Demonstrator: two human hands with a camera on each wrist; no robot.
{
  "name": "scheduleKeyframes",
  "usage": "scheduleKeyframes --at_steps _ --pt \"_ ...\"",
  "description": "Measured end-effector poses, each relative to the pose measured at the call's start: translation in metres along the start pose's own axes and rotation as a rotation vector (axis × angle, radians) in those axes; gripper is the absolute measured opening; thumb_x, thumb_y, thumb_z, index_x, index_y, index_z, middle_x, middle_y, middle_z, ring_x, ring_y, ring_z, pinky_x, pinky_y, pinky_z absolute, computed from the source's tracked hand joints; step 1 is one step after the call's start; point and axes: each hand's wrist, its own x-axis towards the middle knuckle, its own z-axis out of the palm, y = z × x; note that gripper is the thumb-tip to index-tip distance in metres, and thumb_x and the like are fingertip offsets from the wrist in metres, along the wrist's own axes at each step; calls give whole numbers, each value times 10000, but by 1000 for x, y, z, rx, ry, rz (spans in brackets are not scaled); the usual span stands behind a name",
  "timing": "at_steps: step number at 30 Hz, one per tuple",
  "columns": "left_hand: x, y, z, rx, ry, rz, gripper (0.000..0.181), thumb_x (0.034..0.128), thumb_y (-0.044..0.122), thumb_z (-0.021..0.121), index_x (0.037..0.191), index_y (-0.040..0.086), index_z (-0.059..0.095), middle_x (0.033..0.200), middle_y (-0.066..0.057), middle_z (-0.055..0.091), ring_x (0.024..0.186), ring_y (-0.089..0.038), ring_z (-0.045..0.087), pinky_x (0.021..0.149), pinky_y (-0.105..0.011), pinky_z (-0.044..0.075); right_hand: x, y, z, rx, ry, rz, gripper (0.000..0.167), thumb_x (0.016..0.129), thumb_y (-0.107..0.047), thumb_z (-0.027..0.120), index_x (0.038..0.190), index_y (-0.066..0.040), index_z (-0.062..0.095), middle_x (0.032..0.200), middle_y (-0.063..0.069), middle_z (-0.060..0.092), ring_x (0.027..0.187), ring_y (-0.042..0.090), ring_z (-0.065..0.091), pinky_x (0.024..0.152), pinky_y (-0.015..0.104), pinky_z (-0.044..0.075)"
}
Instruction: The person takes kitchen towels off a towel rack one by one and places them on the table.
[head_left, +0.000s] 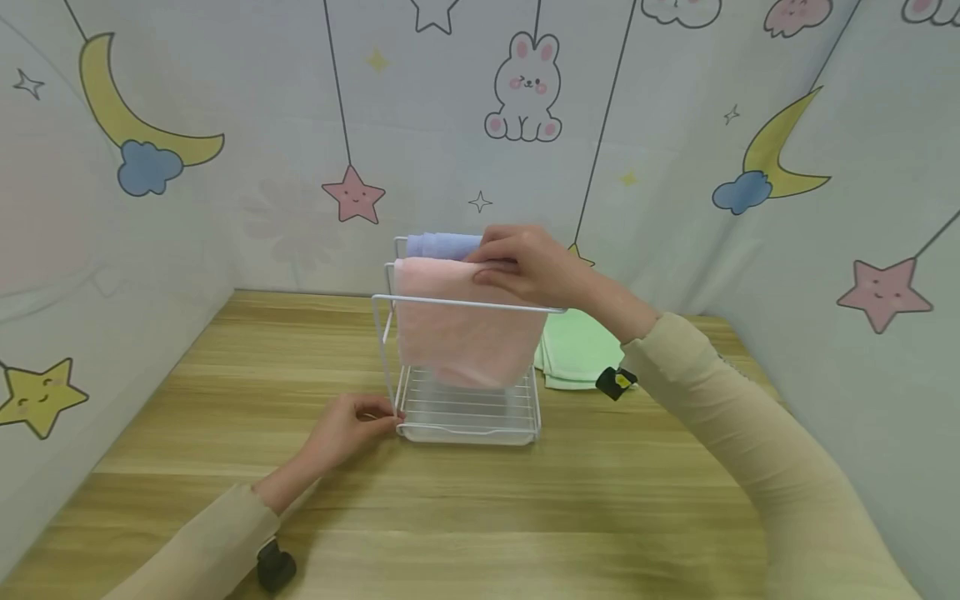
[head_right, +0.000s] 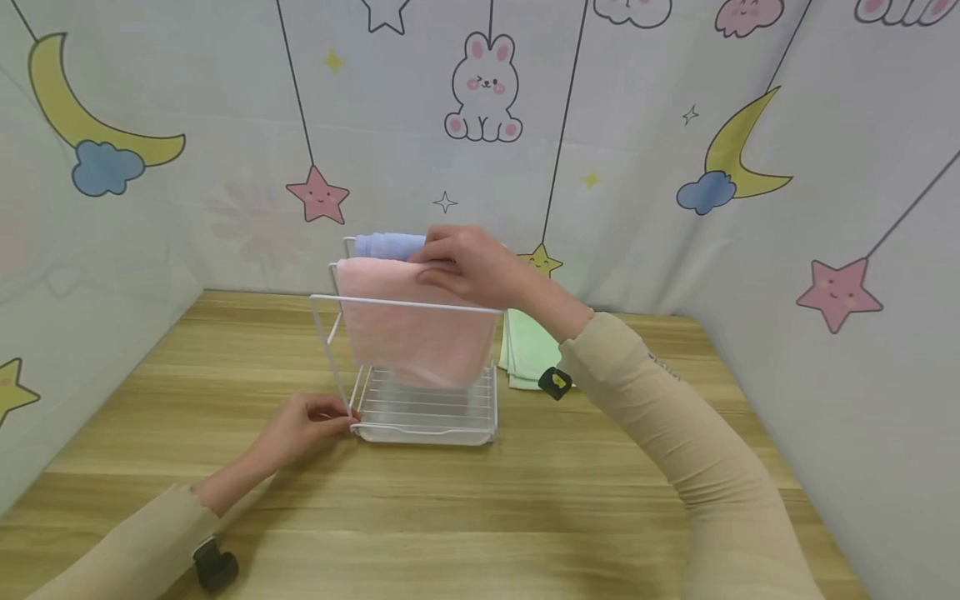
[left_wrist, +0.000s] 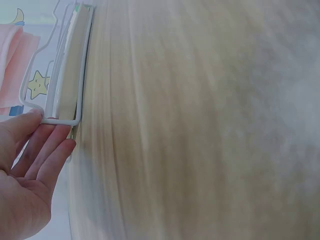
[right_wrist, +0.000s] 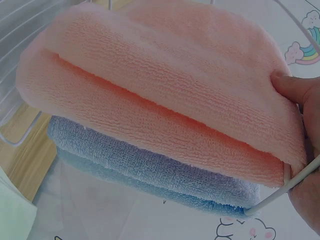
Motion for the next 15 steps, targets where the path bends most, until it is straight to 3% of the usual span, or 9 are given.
scheduleKeyframes --at_steps 6,15 --pt "0 0 -3 4 0 8 64 875 114 736 907 65 762 995 -127 770 818 -96 704 710 -170 560 3 1 1 -16 45 -21 140 914 -125 701 1024 -71 769 839 62 654 726 118 538 648 234 453" --pt "1 1 -3 17 -2 9 58 865 110 745 906 71 759 953 -106 771 832 -136 708 719 -172 564 5 -1 -2 -25 33 -7 145 919 -111 689 1038 -70 762 880 62 670 756 130 558 675 254 468"
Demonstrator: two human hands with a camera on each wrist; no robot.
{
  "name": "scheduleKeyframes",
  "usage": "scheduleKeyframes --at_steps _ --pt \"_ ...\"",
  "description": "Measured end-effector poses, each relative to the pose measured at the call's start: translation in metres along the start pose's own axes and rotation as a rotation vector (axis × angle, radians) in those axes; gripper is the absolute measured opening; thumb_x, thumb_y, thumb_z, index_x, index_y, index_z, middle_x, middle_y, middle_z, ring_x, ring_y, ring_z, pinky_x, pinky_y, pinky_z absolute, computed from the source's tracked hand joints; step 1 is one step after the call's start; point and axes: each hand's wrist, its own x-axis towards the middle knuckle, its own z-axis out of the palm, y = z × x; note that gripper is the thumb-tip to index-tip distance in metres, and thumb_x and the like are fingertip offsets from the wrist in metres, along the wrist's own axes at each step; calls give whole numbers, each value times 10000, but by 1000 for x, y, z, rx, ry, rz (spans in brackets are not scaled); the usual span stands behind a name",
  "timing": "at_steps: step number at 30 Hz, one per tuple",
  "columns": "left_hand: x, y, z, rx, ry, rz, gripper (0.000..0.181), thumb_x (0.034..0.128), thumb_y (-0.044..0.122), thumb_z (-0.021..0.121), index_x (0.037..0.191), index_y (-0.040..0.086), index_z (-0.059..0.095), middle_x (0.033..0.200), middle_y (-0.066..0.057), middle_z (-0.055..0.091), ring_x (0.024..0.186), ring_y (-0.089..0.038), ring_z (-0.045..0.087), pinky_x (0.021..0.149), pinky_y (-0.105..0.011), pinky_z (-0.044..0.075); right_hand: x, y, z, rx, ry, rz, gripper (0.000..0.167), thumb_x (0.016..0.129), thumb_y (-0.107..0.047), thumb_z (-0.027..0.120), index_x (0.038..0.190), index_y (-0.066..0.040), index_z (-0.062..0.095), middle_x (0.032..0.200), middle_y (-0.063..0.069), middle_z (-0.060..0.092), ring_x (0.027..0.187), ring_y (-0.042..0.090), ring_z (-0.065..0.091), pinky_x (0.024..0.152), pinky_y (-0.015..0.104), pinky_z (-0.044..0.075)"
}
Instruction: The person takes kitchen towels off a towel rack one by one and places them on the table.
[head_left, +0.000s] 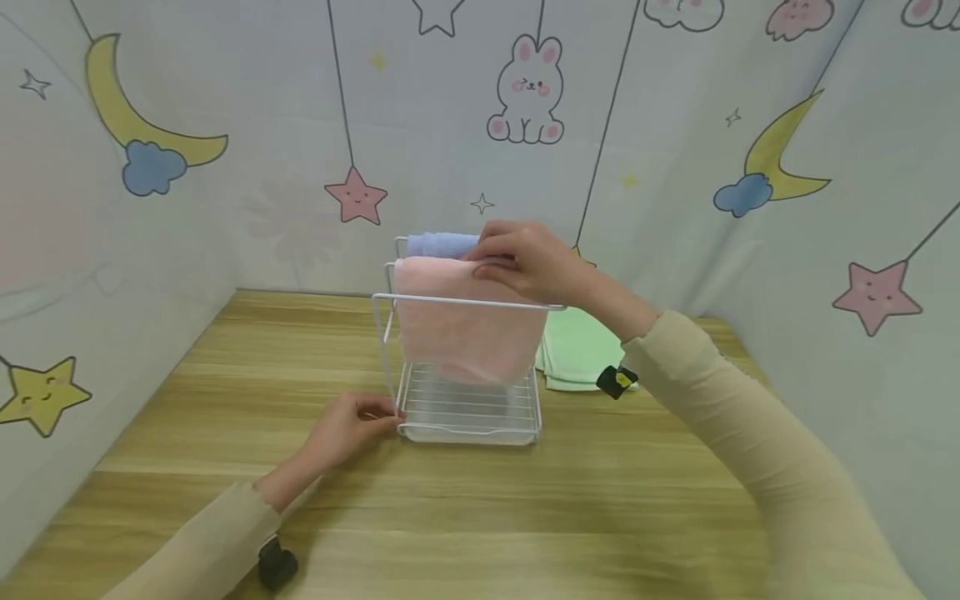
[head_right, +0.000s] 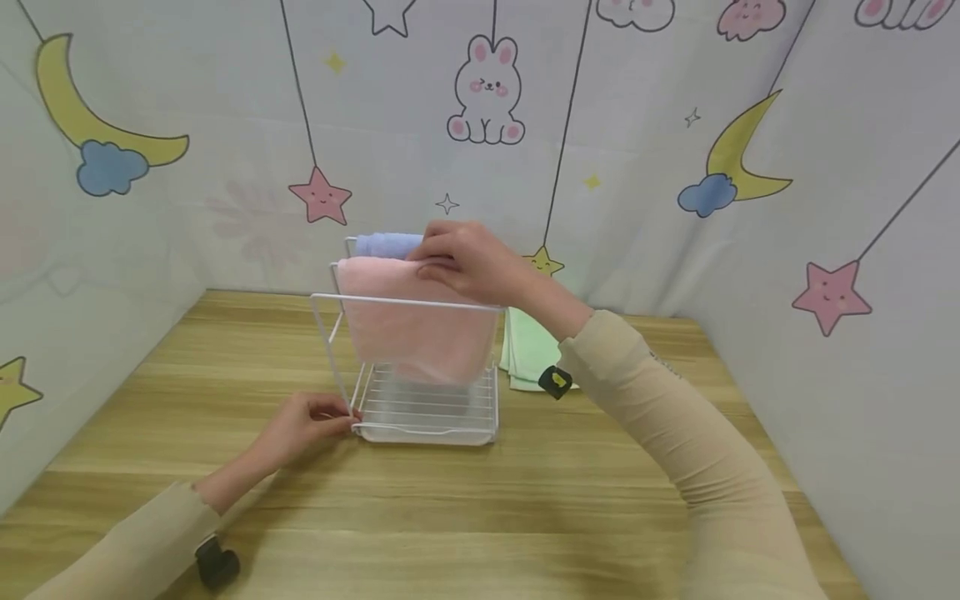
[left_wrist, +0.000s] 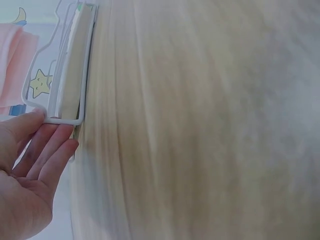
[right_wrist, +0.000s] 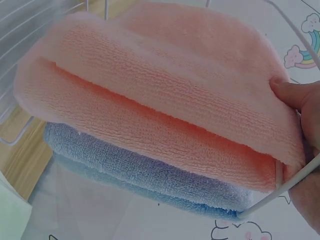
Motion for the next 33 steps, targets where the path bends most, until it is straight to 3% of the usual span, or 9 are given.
scheduleKeyframes --at_steps 7,12,16,20,25,33 --pt "0 0 1 -2 -6 12 67 866 132 748 897 74 756 930 -94 773 820 -134 708 716 -178 565 4 -2 -7 -41 -28 -2 140 940 -96 655 1045 -67 743 900 70 657 801 164 578 728 292 494" --pt "1 -1 1 -9 -2 4 60 864 122 748 899 74 757 930 -95 773 825 -126 704 720 -178 563 10 -3 -20 -37 -51 -1 118 923 -74 675 1018 -42 736 877 88 651 750 161 519 674 254 433" --pt "1 -1 1 -4 -4 11 53 861 126 751 894 86 762 921 -85 776 820 -93 698 726 -175 561 14 -6 -30 -44 -130 22 138 936 -77 657 1039 -48 744 914 76 702 761 139 555 692 243 472" --pt "2 -1 1 -12 -10 17 65 865 132 748 895 76 759 923 -92 774 823 -111 699 719 -176 563 18 -8 -35 -51 -210 56 167 951 -64 630 1077 -55 738 1009 69 747 864 164 647 816 310 549" --pt "0 1 0 -32 -12 2 81 868 123 745 903 51 752 931 -113 770 819 -140 706 702 -181 567 23 -15 -47 -75 -272 101 240 960 -22 593 1152 -92 720 1074 53 733 950 185 649 888 350 545" --pt "0 1 0 -29 -6 -2 63 868 101 740 902 50 751 921 -117 769 811 -144 707 701 -174 565 39 -27 -83 -161 -241 153 272 996 -54 541 1206 -123 699 1161 49 714 997 194 610 897 352 502"
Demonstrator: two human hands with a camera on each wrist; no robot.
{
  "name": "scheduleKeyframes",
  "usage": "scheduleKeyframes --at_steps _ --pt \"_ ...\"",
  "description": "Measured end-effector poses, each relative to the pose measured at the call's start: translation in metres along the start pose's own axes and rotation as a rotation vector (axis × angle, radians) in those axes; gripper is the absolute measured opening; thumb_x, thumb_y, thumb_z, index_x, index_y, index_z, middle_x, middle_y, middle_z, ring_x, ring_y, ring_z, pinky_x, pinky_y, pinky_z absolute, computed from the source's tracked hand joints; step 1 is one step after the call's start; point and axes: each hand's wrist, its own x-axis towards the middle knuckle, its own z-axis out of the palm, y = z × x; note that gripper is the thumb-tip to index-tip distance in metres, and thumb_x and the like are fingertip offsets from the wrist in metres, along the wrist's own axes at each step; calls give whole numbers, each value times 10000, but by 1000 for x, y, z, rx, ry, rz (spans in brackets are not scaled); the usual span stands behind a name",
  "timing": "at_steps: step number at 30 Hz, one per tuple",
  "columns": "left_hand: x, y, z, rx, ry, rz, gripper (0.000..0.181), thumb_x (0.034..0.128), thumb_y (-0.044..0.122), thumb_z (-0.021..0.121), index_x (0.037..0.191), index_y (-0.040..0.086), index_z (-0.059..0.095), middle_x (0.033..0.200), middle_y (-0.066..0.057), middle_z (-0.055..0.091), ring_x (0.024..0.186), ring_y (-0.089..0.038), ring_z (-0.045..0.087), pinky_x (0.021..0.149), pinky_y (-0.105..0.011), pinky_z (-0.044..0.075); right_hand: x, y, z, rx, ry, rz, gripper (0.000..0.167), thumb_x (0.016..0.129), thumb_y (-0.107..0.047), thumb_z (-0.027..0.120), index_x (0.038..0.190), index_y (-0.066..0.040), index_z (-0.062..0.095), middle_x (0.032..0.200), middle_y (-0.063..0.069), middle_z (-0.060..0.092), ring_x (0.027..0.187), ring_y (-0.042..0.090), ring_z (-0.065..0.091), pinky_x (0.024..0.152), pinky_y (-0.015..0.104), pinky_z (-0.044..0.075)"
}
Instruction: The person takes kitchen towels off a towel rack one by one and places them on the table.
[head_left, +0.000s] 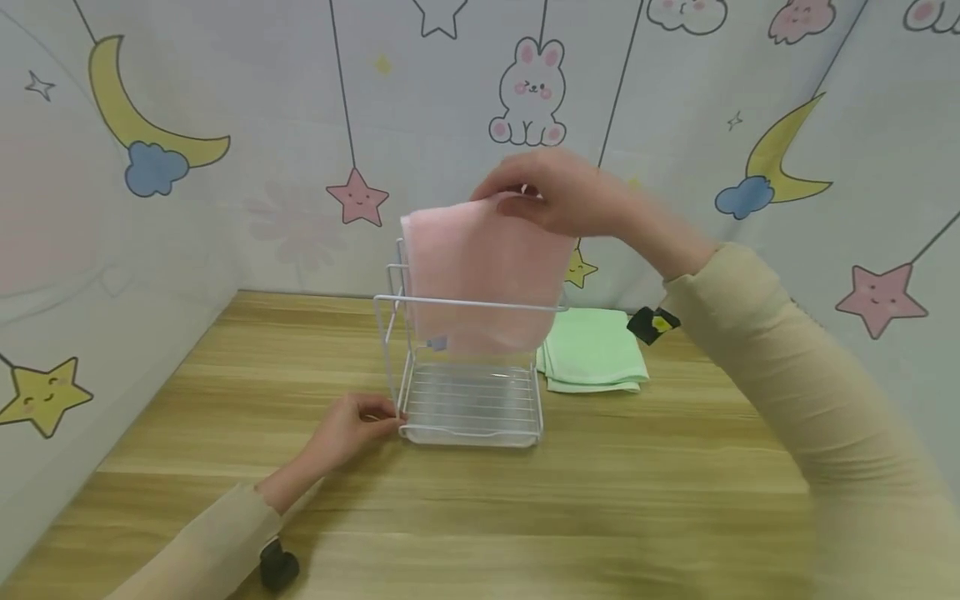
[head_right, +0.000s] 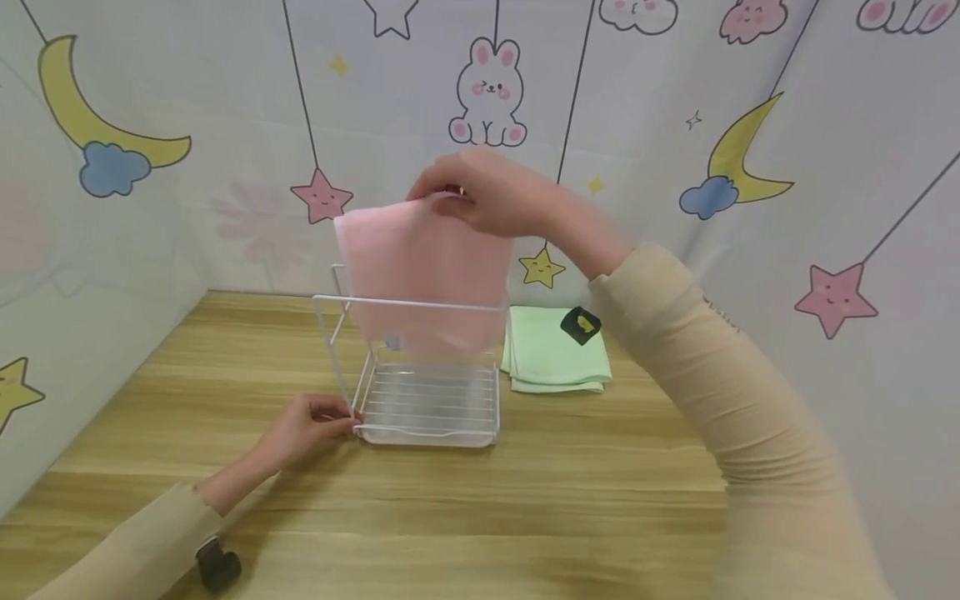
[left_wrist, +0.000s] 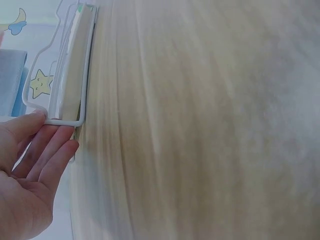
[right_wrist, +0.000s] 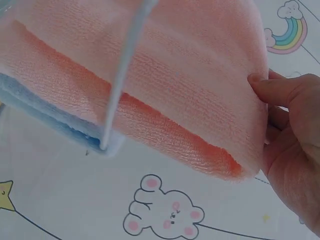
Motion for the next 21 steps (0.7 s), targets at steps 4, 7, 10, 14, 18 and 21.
scheduleKeyframes --at_steps 4,7,10,14,18,21 --pt "0 -1 0 -9 2 -4 67 864 100 744 903 46 752 920 -125 770 799 -139 707 685 -176 565 0 -3 -23 -53 56 26 268 1006 -68 525 1211 -110 693 1142 67 708 941 211 581 850 346 493" --pt "0 -1 1 -3 5 -5 69 862 103 747 903 49 753 919 -120 770 795 -126 700 679 -178 560 -2 -6 -40 -65 123 23 260 1006 -65 522 1198 -95 695 1116 85 701 932 212 568 846 311 490" --pt "1 -2 2 7 6 6 70 862 114 750 903 58 756 918 -109 772 800 -119 699 688 -175 560 -5 -6 -57 -99 196 32 260 1009 -82 523 1201 -104 696 1119 62 701 931 151 547 837 209 469" --pt "0 -3 3 7 10 -4 64 859 102 750 900 54 756 928 -119 770 814 -136 705 693 -171 562 -10 -1 -78 -170 300 83 274 1013 -115 522 1230 -125 688 1152 55 689 949 107 517 834 111 436" --pt "0 -2 3 -7 10 -13 70 861 91 745 910 41 756 963 -140 767 822 -144 710 687 -172 564 -19 7 -97 -257 418 210 335 1027 -195 492 1340 -145 600 1252 114 632 1032 211 527 895 154 434" --pt "0 0 2 -9 11 -15 74 859 86 744 915 40 757 964 -141 768 822 -145 711 695 -171 566 -29 16 -109 -342 475 318 401 1030 -272 463 1409 -152 512 1269 169 579 1069 298 503 928 255 415"
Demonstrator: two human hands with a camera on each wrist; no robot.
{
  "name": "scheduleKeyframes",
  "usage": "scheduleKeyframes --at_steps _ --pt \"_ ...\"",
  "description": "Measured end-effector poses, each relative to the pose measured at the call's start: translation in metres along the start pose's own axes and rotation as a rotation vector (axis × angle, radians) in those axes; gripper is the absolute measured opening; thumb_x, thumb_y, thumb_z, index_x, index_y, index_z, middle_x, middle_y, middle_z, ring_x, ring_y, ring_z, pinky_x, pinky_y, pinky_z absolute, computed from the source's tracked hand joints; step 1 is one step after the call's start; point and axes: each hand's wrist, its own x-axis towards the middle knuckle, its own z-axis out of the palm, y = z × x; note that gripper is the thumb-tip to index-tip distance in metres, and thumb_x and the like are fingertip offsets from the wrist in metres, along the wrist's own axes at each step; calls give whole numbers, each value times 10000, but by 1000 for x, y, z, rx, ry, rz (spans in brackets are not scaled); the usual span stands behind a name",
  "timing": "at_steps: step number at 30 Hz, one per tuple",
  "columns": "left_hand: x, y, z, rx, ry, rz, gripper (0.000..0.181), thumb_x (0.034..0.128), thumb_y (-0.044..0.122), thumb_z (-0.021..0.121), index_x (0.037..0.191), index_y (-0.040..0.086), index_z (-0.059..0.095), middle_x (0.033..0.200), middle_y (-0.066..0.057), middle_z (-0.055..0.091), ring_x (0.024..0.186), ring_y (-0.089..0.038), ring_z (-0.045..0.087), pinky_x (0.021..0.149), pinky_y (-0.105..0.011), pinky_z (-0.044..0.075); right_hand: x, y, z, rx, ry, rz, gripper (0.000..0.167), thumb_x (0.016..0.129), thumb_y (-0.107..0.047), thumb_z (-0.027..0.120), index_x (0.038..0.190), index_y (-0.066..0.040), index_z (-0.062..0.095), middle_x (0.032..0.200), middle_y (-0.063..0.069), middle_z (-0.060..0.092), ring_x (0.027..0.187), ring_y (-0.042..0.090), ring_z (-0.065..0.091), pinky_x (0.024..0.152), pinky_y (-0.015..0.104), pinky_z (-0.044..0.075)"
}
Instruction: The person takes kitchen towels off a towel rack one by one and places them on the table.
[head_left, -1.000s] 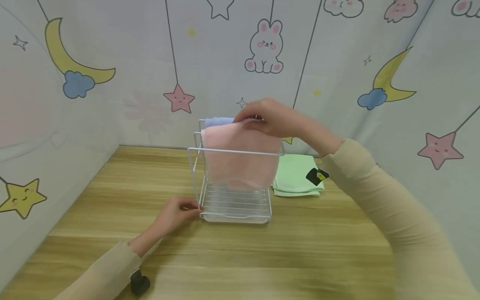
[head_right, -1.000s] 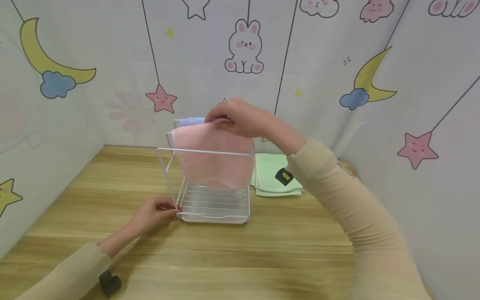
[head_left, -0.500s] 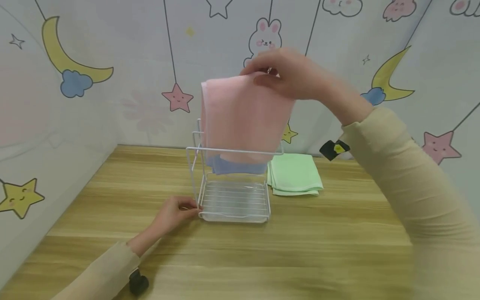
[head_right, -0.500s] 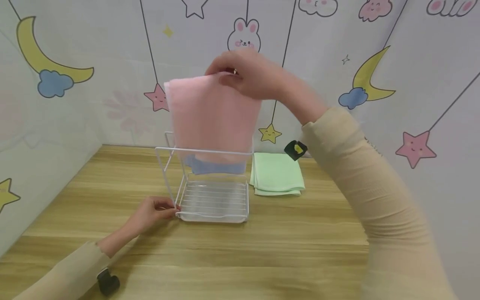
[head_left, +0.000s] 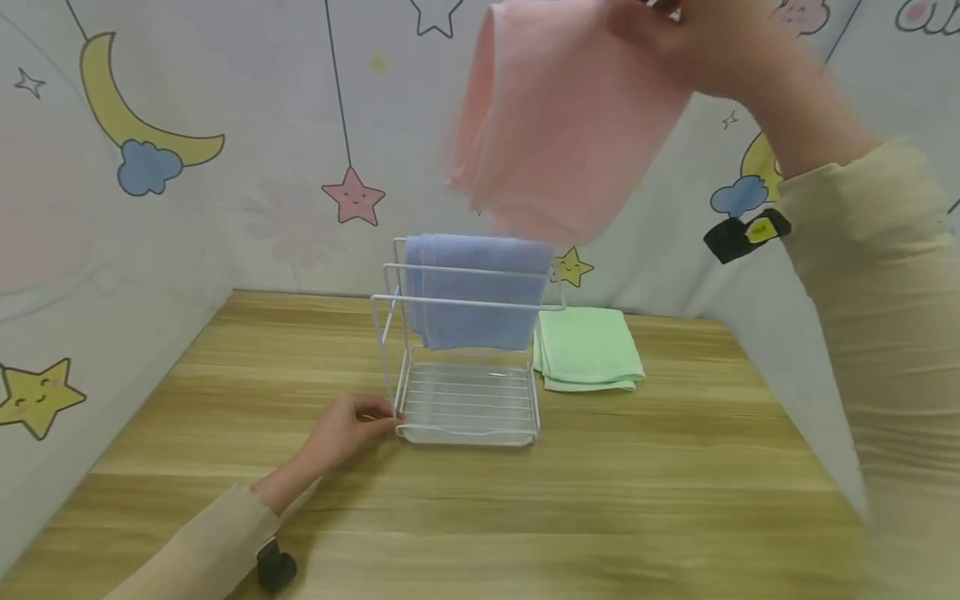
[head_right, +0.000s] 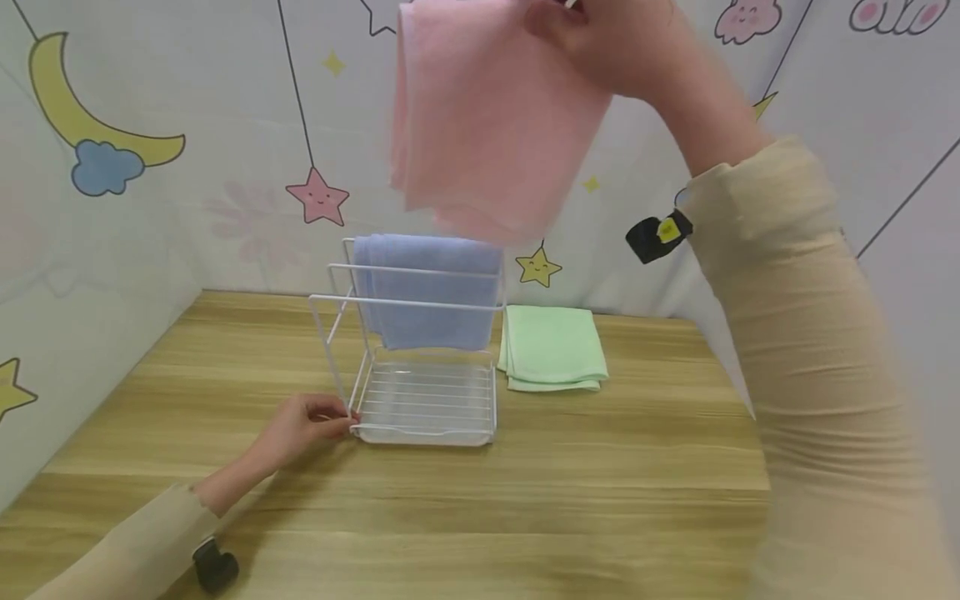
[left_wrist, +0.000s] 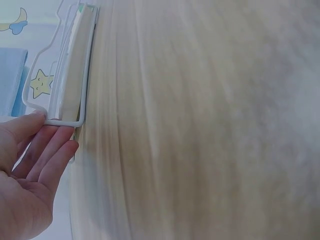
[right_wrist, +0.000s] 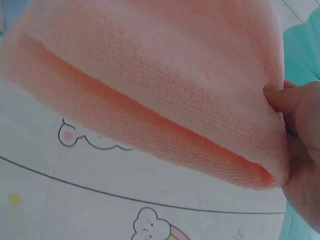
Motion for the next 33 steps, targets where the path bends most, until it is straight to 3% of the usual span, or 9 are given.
scheduleKeyframes --at_steps 3,6,10,13,16,18,21,27,33 --pt "-1 1 0 10 3 1 65 853 78 747 905 40 755 939 -135 769 818 -155 711 706 -173 569 -4 18 -7 -50 -2 73 437 1017 -306 455 1437 -187 476 1224 148 537 1010 173 466 873 229 369" --pt "-2 2 1 14 -4 2 65 853 87 749 900 43 753 930 -127 771 809 -149 708 701 -176 568 -10 36 -12 -26 -7 91 403 1001 -267 460 1388 -184 538 1152 -14 530 926 5 382 821 150 342" --pt "-3 2 1 0 -8 0 76 855 88 748 908 34 749 955 -144 767 800 -153 707 685 -178 567 -21 58 -16 23 -48 97 345 1009 -204 457 1309 -157 622 1139 -198 509 939 -85 375 953 115 411" --pt "-2 1 1 -7 -2 4 79 854 81 746 913 29 748 962 -155 765 798 -157 709 687 -179 570 -31 73 -18 -7 -123 126 337 1019 -160 447 1293 -141 643 1171 -133 534 1000 -51 386 1009 131 437" --pt "-3 -1 2 -4 -1 -2 73 853 87 748 909 41 751 943 -140 768 791 -128 704 694 -180 571 -41 88 -16 -54 -221 172 346 1031 -139 439 1323 -143 624 1240 28 551 1073 81 417 856 104 453" --pt "-4 -2 2 3 -5 -12 66 854 90 748 907 51 752 931 -127 769 789 -100 696 698 -183 571 -47 98 -14 -70 -294 225 355 1043 -160 425 1354 -147 596 1299 99 542 1119 206 432 853 198 495" --pt "-5 -1 2 10 -1 -23 52 854 91 748 902 72 755 933 -109 770 794 -80 688 699 -185 570 -56 113 -9 -84 -366 269 369 1053 -180 402 1380 -148 569 1327 148 556 1109 328 433 794 285 453" --pt "-8 1 2 7 -4 -18 54 852 83 747 901 65 756 945 -120 769 794 -98 694 698 -182 571 -85 142 5 -80 -401 273 343 1040 -184 430 1335 -141 600 1272 188 601 1007 318 457 755 287 370" --pt "-9 2 2 -8 8 -21 75 854 102 751 905 47 758 1013 -158 761 796 -101 692 692 -170 560 -119 161 24 -41 -385 226 297 1026 -165 480 1266 -167 654 1190 163 641 933 193 455 748 239 341"
